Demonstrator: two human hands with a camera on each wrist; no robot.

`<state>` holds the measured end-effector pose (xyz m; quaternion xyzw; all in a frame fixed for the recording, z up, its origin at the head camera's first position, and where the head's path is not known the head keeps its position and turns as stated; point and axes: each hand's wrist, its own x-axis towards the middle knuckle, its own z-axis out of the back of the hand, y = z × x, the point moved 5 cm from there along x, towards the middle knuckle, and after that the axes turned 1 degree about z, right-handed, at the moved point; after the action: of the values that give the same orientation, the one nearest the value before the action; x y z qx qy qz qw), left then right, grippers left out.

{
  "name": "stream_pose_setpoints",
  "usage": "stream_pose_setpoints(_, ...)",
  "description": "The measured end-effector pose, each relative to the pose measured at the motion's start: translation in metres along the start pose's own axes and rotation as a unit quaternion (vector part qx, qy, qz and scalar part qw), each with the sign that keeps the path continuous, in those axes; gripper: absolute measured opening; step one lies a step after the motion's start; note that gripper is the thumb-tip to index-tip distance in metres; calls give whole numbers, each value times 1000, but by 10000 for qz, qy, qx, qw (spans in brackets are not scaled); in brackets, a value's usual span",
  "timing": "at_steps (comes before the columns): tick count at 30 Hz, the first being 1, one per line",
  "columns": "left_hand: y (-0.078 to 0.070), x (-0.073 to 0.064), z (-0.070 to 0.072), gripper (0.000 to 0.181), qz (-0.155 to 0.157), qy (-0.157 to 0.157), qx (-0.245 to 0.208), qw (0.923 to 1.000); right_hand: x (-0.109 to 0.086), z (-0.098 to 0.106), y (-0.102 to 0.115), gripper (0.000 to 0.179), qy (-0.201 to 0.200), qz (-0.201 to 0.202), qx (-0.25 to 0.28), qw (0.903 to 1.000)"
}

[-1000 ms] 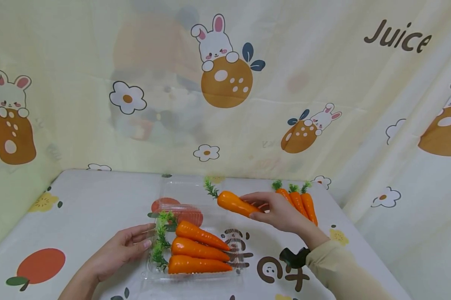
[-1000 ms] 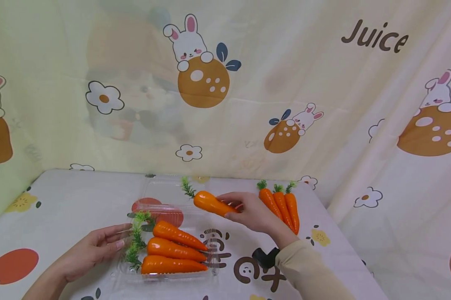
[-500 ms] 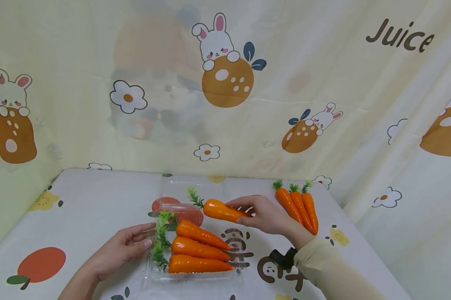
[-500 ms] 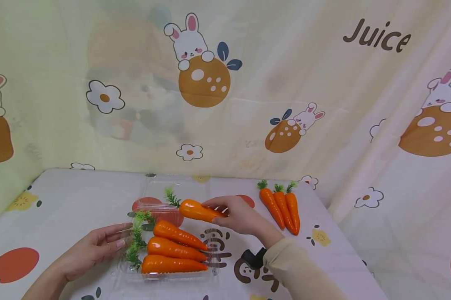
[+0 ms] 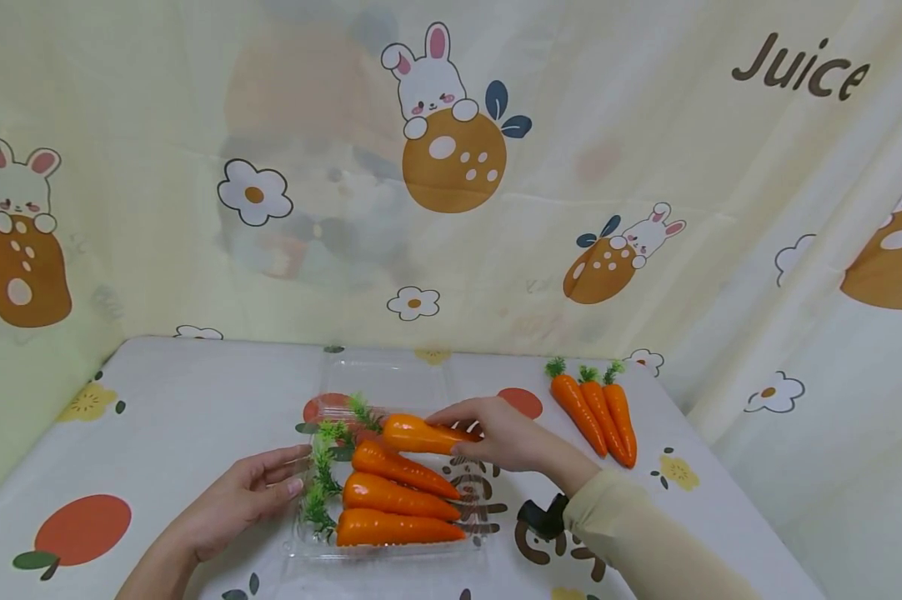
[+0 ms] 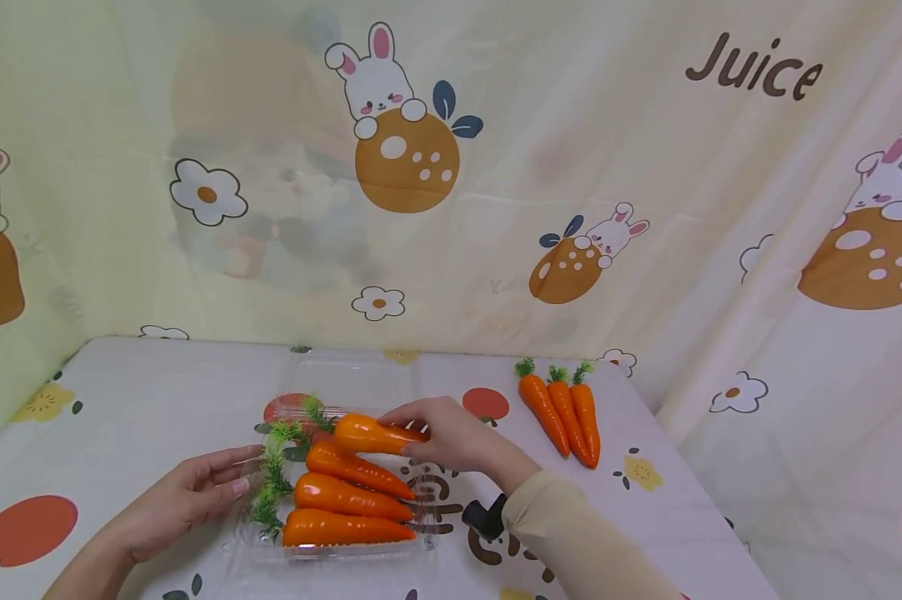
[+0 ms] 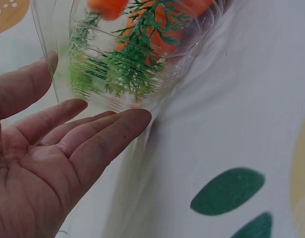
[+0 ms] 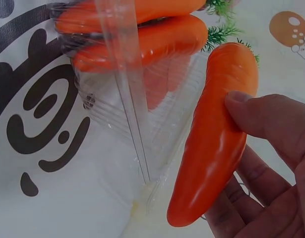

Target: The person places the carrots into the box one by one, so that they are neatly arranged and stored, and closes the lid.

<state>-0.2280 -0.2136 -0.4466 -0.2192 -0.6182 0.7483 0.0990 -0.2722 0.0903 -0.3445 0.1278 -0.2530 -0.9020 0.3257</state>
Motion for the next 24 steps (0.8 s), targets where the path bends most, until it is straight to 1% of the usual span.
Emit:
stream_pose_setpoints(5,-1,0,1,68,-69,23,6,10000,5,-4,0,41,79,-48,85,9999)
stream_pose_setpoints(14,-3,-1,0,67,-122,29,23,9999,13,-10,1,41,182,-91,38,9998)
stream_pose_setpoints(19,-3,-1,0,66,-217,65,18,9997,17,-13,3,40,216,-142,41,9997)
stream_pose_setpoints(24,-3,-1,0,67,-188,62,1,9998,22,-15,5,40,239,-166,68,9996)
